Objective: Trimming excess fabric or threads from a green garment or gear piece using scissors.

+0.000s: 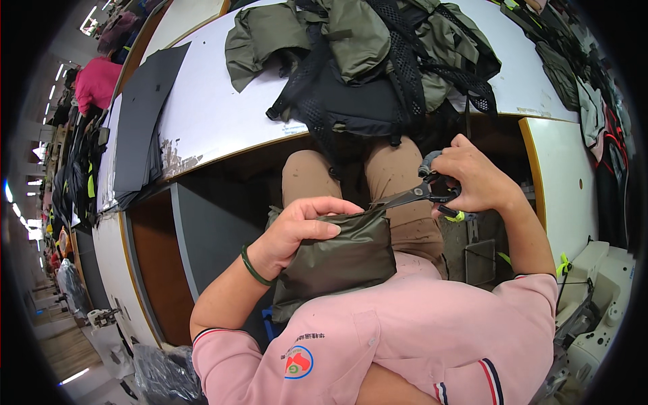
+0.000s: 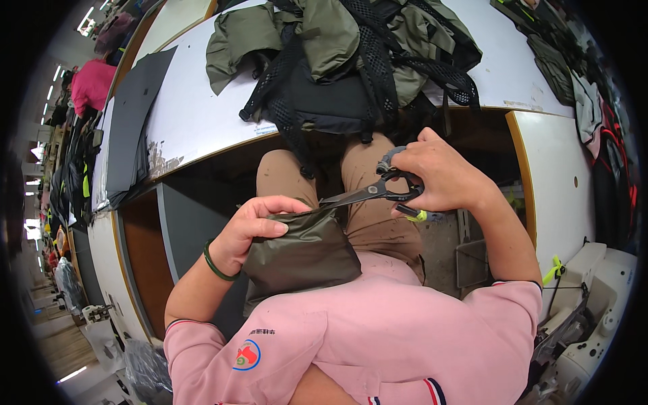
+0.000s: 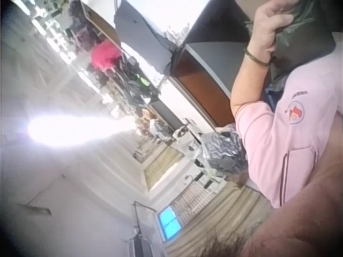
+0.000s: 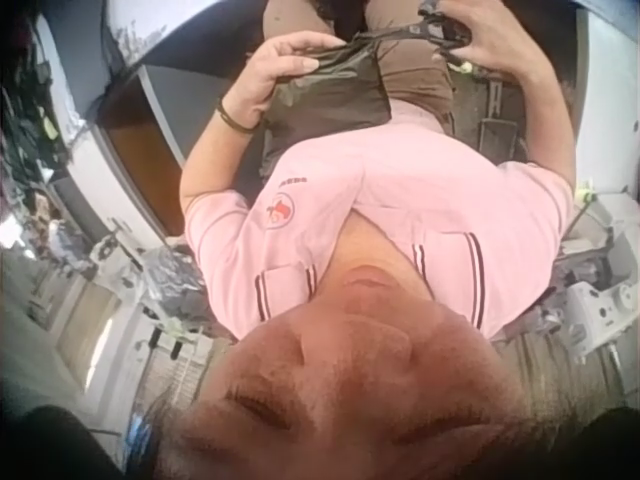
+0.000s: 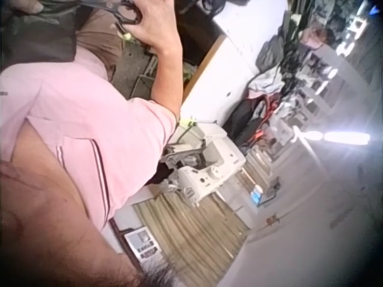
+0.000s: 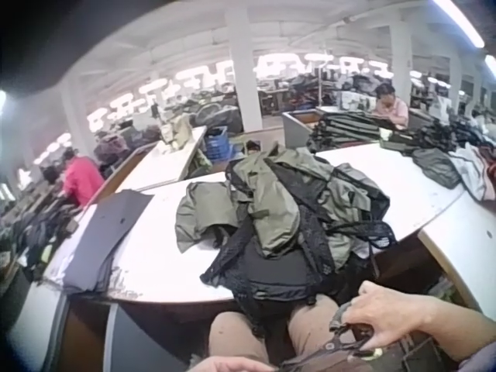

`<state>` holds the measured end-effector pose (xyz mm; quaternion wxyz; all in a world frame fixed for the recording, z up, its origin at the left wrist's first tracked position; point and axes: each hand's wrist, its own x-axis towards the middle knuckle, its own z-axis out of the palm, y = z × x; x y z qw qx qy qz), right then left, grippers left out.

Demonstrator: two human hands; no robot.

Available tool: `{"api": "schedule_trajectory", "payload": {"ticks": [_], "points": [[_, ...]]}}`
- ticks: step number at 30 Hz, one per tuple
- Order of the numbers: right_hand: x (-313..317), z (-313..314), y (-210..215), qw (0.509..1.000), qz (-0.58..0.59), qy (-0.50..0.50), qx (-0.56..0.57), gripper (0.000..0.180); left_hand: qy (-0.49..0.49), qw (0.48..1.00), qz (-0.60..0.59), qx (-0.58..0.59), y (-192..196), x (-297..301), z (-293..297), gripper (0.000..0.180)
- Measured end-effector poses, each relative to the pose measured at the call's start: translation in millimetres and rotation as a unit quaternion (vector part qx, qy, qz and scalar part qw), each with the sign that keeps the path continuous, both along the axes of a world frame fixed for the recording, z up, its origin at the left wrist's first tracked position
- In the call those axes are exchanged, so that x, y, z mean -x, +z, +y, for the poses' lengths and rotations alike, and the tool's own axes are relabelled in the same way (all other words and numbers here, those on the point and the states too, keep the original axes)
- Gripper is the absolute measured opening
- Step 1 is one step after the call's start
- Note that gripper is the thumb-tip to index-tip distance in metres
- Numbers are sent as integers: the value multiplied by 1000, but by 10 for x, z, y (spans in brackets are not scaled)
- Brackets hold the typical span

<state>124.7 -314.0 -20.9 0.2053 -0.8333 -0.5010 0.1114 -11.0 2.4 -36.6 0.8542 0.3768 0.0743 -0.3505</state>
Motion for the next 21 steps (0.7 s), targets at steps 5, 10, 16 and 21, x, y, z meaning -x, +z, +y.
{"api": "schedule_trajectory", "payload": {"ticks": [5,10,16,21], "points": [[-9,109,-11,999,-9,26,-20,49,-3,1000,6,-8,-22,-4,-4,41],[-19,92,-85,998,-49,32,-24,46,2,1000,8,-11,-27,9,-4,41],[-24,65,-110,999,-47,26,-9,44,4,1000,14,2,-16,12,-10,41],[3,99,-72,1000,3,22,-17,41,9,1000,17,6,-45,18,3,42]]}}
